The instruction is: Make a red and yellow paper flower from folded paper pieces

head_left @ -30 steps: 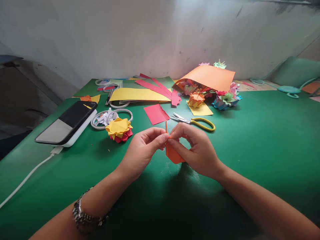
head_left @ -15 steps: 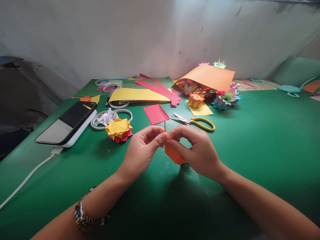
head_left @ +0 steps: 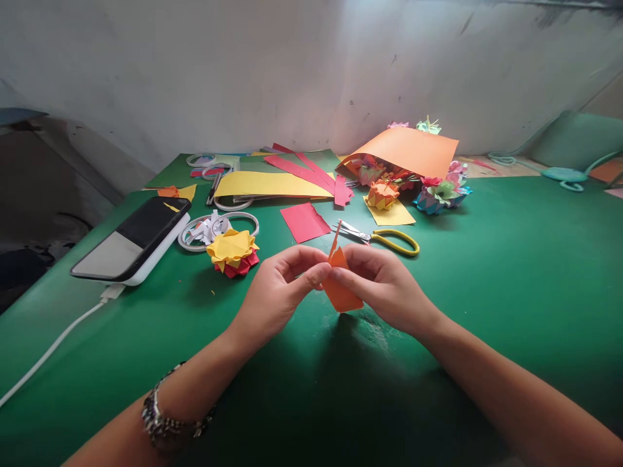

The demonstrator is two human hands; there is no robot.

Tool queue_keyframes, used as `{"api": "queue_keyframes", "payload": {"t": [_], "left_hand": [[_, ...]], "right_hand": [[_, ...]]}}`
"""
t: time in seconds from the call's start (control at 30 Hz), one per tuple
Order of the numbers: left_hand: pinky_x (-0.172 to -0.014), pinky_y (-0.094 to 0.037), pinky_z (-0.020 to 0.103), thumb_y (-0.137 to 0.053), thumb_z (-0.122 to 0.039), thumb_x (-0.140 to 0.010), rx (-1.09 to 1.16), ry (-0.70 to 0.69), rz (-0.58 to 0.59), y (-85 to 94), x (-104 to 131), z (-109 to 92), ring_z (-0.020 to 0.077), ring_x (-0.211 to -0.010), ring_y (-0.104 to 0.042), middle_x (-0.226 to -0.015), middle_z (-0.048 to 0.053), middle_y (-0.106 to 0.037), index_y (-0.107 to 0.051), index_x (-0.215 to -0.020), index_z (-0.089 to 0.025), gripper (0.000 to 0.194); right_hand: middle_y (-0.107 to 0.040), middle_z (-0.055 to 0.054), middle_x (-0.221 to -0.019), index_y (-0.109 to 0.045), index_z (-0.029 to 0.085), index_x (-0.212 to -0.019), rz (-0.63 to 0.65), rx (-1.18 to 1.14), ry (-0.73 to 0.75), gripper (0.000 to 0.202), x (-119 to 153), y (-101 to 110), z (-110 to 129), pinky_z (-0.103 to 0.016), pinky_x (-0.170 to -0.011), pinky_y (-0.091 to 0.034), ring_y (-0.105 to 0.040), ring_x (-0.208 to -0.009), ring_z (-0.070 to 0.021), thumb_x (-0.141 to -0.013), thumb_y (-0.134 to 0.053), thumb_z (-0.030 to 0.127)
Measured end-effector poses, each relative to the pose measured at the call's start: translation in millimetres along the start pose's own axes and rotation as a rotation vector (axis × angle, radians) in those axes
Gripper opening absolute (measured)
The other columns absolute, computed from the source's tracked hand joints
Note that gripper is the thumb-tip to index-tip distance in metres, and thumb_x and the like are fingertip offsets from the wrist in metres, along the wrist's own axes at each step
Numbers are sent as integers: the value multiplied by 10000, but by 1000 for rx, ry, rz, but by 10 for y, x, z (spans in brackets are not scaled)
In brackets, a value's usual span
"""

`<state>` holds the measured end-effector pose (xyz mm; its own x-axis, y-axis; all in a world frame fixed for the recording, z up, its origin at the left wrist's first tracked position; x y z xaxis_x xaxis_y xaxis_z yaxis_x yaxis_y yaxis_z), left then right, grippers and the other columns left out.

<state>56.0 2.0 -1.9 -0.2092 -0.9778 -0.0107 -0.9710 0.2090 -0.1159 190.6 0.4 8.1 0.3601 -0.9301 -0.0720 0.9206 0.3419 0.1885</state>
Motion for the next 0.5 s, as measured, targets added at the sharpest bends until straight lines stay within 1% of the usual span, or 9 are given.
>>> {"api": "queue_keyframes", "payload": {"t": [0.1, 0.23, 0.37, 0.5], "left_hand": [[-610, -439, 201, -679, -302, -672, -104, -40, 7, 12, 7, -19, 108, -643, -537, -672, -15, -591, -610, -703, -159, 162], [-588, -436, 199, -670, -287, -681, -150, -49, 53, 0, 7, -31, 103, -615, -522, -645, -23, -566, -598, -697, -159, 147], [-575, -427, 175, -626, -269, -724, -27, 24, 94, -45, -6, -10, 73, -577, -491, -625, -33, -536, -573, -677, -147, 140], [-594, -429, 161, -584, -287, -760, 133, 99, 114, -85, -34, 77, 61, -598, -495, -636, -33, -537, -567, -699, -140, 160]], "right_hand": [[-446, 41, -601, -497, 144, -651, 42, 46, 18, 230, 7, 18, -5, -167, -450, -330, -398, -522, -44, -784, -538, 327], [-435, 46, -566, -513, 149, -633, 75, 245, 121, 215, 12, 35, 32, -169, -455, -313, -372, -514, -44, -813, -497, 266], [-410, 58, -510, -462, 162, -567, 2, 433, 294, 246, 8, 33, 77, -167, -455, -304, -349, -487, -42, -811, -475, 190], [-431, 57, -516, -407, 159, -530, -97, 532, 514, 264, 9, -44, 69, -165, -497, -321, -348, -496, -35, -776, -486, 107]]}}
Point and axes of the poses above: each hand's wrist, its own x-axis away from the middle knuckle, its own y-axis out of the back of the hand, z = x × y, the point moved 3 cm from there along -x, towards the middle knuckle
